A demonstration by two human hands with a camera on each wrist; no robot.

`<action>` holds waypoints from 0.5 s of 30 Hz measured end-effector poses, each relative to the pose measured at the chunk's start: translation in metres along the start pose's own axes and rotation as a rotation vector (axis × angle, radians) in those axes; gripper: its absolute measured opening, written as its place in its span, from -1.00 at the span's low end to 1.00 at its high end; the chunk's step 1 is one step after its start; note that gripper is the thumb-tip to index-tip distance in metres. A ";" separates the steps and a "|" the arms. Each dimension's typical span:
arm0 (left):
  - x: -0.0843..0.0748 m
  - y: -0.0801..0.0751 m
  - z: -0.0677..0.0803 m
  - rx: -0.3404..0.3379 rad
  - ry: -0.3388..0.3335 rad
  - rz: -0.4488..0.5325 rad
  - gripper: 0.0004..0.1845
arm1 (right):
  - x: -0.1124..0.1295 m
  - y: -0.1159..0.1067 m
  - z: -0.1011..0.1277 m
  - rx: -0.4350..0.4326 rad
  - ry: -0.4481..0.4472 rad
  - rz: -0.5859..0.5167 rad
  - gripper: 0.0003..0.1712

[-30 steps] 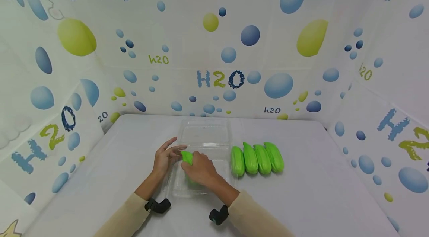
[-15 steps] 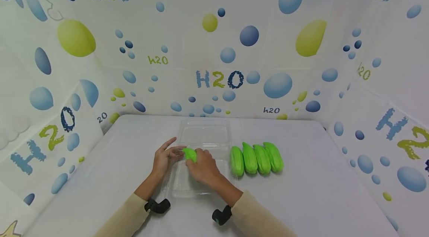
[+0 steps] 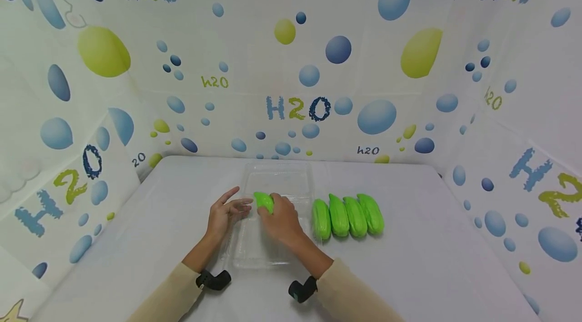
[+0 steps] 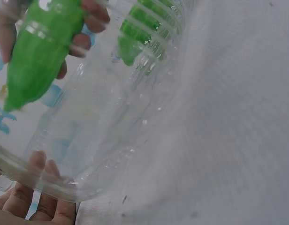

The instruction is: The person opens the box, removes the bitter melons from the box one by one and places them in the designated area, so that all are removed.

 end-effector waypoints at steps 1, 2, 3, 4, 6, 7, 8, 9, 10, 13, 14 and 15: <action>0.000 0.000 0.000 0.000 0.000 -0.004 -0.26 | 0.000 -0.003 -0.001 -0.019 -0.002 -0.005 -0.47; 0.000 0.000 0.000 -0.002 0.000 -0.012 -0.27 | 0.000 -0.005 -0.003 -0.035 0.004 -0.010 -0.49; 0.000 0.000 0.000 -0.007 -0.004 -0.013 -0.27 | 0.001 -0.007 -0.004 -0.050 0.006 -0.008 -0.49; 0.000 0.000 0.000 -0.007 0.000 -0.021 -0.27 | 0.000 -0.009 -0.005 -0.058 0.014 -0.008 -0.50; 0.000 -0.001 0.001 -0.013 0.002 -0.024 -0.27 | -0.002 -0.011 -0.006 -0.067 0.027 0.006 -0.53; 0.000 -0.001 0.001 -0.016 0.003 -0.025 -0.27 | -0.002 -0.012 -0.007 -0.071 0.035 0.009 -0.54; 0.000 -0.001 0.001 -0.018 0.004 -0.025 -0.27 | -0.003 -0.012 -0.007 -0.075 0.046 0.011 -0.55; 0.000 -0.001 0.001 -0.017 0.008 -0.027 -0.27 | -0.004 -0.013 -0.007 -0.080 0.052 0.012 -0.56; 0.000 -0.001 0.001 -0.017 0.010 -0.031 -0.27 | -0.005 -0.013 -0.008 -0.086 0.055 0.015 -0.57; -0.001 -0.001 0.001 -0.016 0.003 -0.032 -0.27 | -0.007 -0.015 -0.008 -0.105 0.057 0.015 -0.57; -0.001 0.000 0.001 -0.014 0.003 -0.035 -0.27 | -0.008 -0.015 -0.008 -0.107 0.057 0.013 -0.57; -0.001 0.000 0.001 -0.014 0.004 -0.036 -0.27 | -0.010 -0.015 -0.009 -0.108 0.054 0.010 -0.59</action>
Point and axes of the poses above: each hand's wrist, its own z-axis away from the middle knuckle, its own y-axis out of the palm, x = y × z, the point moved 2 cm from there along -z, towards the middle knuckle, and after that the axes turned 14 degrees about -x, right-handed, at the moved point
